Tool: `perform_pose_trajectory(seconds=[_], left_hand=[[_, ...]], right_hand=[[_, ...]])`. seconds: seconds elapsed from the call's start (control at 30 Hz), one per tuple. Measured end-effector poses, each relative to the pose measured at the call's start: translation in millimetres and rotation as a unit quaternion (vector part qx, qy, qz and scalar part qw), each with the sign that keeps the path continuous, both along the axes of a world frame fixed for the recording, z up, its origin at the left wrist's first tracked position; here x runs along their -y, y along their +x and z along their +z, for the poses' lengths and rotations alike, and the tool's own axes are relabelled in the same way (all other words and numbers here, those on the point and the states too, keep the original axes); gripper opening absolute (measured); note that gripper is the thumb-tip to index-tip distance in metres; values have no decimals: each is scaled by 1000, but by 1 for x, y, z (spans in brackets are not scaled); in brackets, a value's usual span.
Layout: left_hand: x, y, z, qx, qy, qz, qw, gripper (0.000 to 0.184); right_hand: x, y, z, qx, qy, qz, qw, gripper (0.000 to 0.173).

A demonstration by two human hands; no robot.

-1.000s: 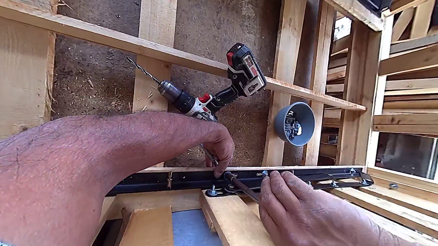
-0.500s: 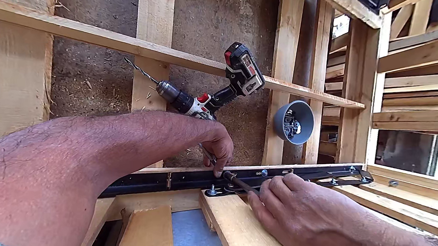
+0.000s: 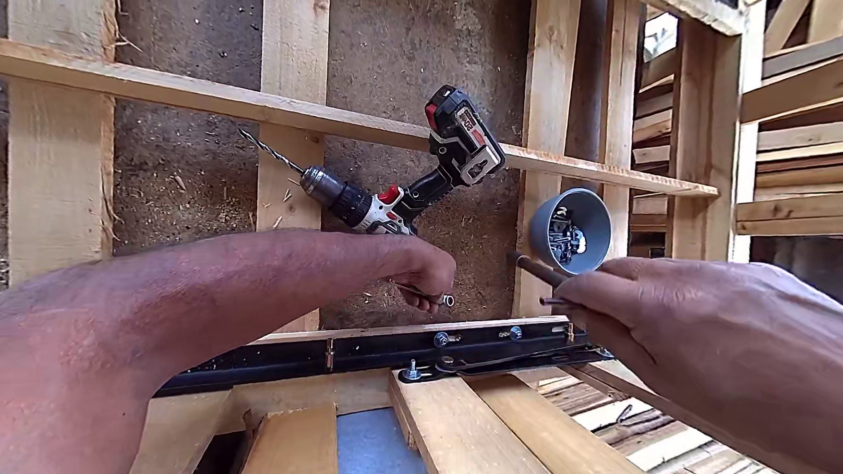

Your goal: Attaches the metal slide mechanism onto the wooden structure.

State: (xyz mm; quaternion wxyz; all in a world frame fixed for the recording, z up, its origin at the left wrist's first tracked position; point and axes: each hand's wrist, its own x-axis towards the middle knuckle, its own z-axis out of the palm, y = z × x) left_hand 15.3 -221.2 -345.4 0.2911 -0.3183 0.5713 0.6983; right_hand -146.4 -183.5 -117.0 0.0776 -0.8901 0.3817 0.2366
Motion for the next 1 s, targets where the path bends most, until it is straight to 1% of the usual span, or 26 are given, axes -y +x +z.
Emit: perform_pose_trajectory(seconds=[0.03,0.07,0.13,0.17,0.27,0.37,0.47,0.57,0.67,0.73,0.8,0.87,0.9,1.0], left_hand=[[4,6,13,-11,32,47,998,15],[7,12,26,-28,71,101,992,15],[14,23,47,-72,142,199,967,14],[16,27,55,-95,170,245,950,15],[18,29,73,-156,237,370,885,20],[14,18,86,-195,263,461,825,26],[11,10,94,-249,301,499,774,32],[9,6,97,-287,320,515,742,31],[7,3,104,-309,296,547,719,27],[4,3,110,-323,277,574,700,27],[4,4,115,-356,255,584,683,23],[4,2,120,-382,230,591,673,20],[3,2,124,-385,219,596,670,19],[3,0,130,-386,177,607,672,20]], right_hand=[[3,0,-1,-9,3,-53,999,22],[8,0,-2,-28,28,-110,993,20],[25,-2,1,-66,101,-218,969,16],[33,-3,3,-67,127,-257,956,15],[43,-10,8,-17,136,-316,939,18],[49,-12,7,19,156,-326,932,17],[49,-5,4,30,170,-333,927,15],[47,-1,-2,39,201,-313,927,12],[43,1,-5,47,232,-269,934,10],[41,4,-6,59,250,-269,928,11],[41,5,-7,90,239,-279,926,19],[40,8,-12,129,198,-304,923,33],[39,11,-14,142,177,-321,919,37],[39,15,-20,145,140,-357,912,37]])
